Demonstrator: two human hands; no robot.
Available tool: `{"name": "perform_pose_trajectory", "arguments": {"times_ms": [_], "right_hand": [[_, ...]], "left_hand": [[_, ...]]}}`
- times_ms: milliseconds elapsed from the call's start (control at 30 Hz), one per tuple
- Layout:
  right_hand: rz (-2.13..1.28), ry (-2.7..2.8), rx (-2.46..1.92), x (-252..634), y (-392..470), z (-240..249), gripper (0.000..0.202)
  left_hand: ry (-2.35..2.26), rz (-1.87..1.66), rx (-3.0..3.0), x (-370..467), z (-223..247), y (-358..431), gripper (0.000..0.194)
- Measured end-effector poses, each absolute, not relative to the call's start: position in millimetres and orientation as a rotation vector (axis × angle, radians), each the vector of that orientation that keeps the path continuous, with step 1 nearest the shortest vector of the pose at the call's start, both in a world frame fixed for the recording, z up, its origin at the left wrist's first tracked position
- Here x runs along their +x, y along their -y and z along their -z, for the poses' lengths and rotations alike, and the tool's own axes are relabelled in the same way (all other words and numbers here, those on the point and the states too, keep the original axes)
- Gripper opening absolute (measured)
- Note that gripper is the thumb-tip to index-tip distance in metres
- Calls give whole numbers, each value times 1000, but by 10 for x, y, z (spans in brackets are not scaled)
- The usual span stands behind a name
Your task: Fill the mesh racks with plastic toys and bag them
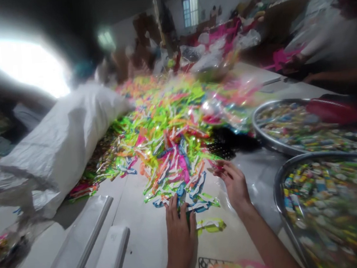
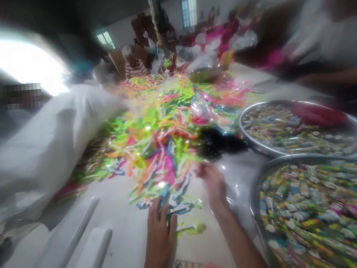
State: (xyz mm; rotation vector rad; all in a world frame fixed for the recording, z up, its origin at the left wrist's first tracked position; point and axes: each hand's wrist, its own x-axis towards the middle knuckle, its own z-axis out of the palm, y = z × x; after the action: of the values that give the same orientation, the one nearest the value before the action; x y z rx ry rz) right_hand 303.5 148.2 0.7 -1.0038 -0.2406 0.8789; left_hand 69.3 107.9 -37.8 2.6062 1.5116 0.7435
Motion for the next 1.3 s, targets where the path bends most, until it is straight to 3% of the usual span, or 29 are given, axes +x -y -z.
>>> {"name": "perform_pose_trajectory", "arguments": {"times_ms": [167, 300, 500, 667, 833, 967, 1200, 1300], "right_hand": [[-1025, 178, -952, 2850, -956, -103, 37], [-1126, 169, -940, 2802, -729, -161, 34], [-1208, 187, -867, 2773, -642, -240, 29], [-1327, 340, -764, 2647, -584, -301, 26], [-1395, 562, -661, 2534, -517, -433, 22], [-1448, 668, -580, 2632, -313, -556, 35], [-965, 615, -1115, 2866, 399, -787, 27], [-998, 788, -1300, 2946, 328, -847, 31]], "left_hand": [[-1552, -777, 2520, 744, 277, -1042, 24], [-1538, -878, 2395, 730, 161, -986, 38], [-1202, -951, 2010, 672, -24, -779, 44], [-916, -864, 1399, 865, -313, -719, 66], [-940, -1192, 908, 1169, -626, -879, 51], [-932, -1282, 741, 1200, -755, -978, 42], [-1031, -1317, 633, 1080, -738, -982, 37], [-1039, -1264, 673, 1168, -793, -946, 39]]}}
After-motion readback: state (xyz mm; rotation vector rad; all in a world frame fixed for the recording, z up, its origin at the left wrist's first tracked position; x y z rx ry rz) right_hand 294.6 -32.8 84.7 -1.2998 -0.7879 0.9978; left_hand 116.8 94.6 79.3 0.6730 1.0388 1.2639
